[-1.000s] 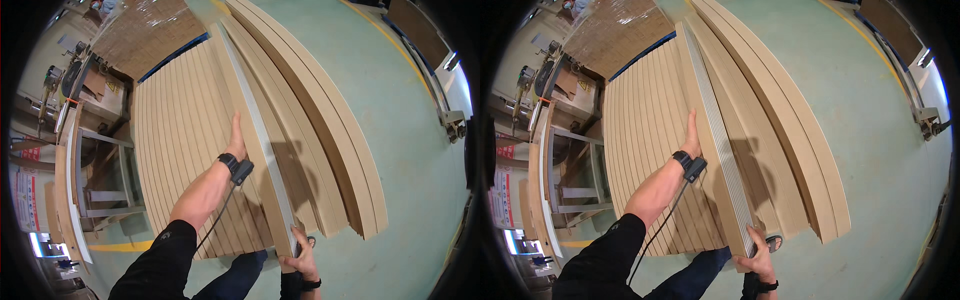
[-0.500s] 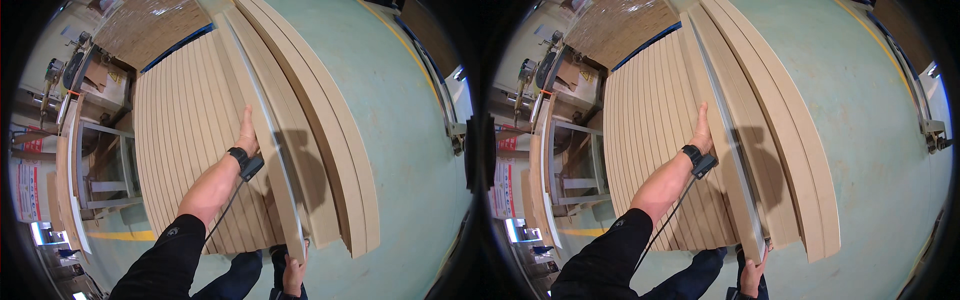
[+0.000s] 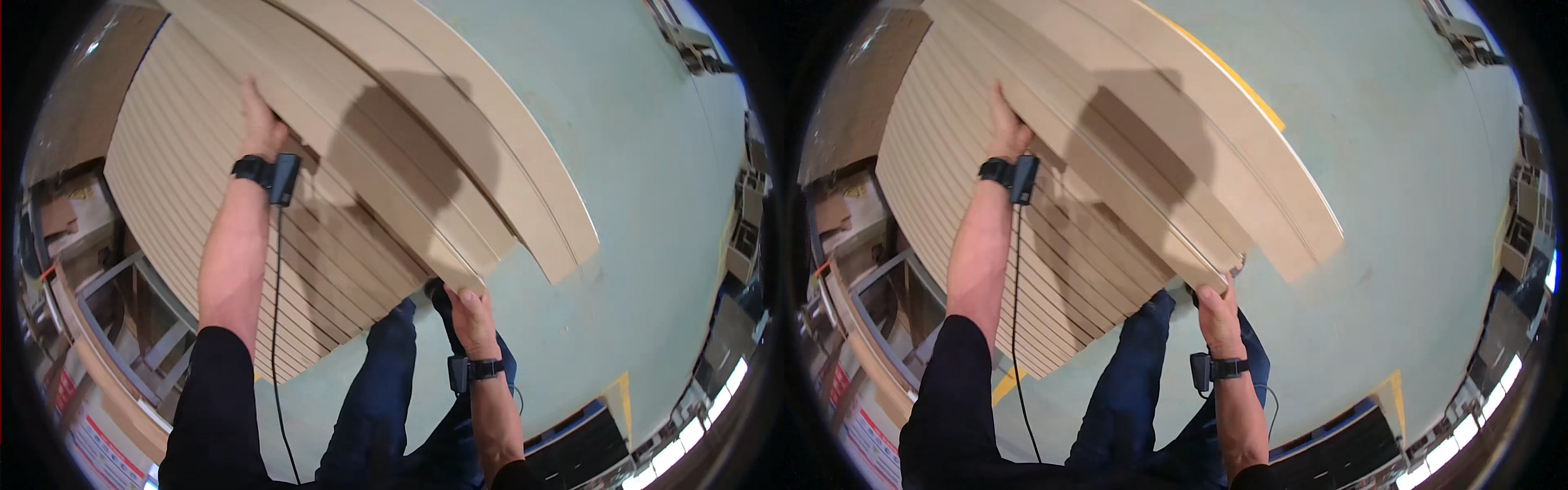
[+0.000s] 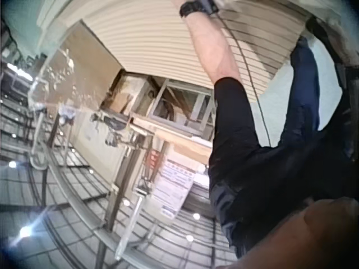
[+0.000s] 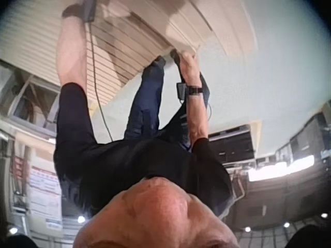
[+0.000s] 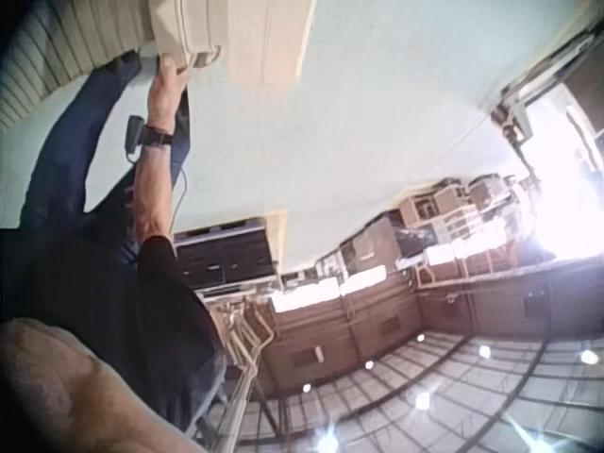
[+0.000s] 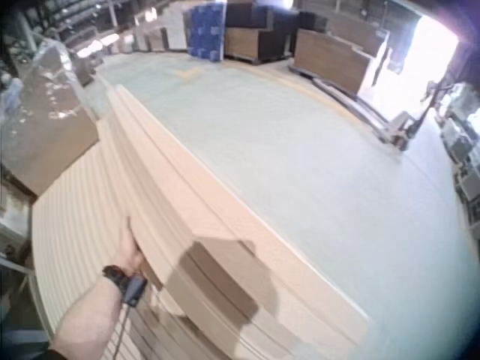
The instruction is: Picking up long wooden slats from a table and stacking them into a pile on the floor in a factory.
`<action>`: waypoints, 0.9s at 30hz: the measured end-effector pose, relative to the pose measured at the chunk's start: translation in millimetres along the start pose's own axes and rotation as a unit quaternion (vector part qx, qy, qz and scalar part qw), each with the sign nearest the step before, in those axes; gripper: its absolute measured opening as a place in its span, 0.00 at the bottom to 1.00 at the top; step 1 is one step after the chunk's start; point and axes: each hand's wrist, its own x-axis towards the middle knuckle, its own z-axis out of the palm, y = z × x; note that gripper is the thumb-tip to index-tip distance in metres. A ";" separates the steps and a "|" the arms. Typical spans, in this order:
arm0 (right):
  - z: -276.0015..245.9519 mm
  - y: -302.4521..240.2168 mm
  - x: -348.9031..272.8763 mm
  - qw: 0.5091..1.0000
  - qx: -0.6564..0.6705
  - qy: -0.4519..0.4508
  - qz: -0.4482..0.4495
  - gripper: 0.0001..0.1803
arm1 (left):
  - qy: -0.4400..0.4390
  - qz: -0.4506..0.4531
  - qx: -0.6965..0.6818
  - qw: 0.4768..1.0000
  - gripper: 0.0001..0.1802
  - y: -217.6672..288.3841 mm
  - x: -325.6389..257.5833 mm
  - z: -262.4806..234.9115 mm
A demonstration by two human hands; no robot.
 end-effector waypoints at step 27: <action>18.1 -32.9 16.3 0.989 -0.145 -0.001 -0.040 0.33 | 0.029 0.002 -0.135 0.990 0.47 3.7 -17.8 -1.3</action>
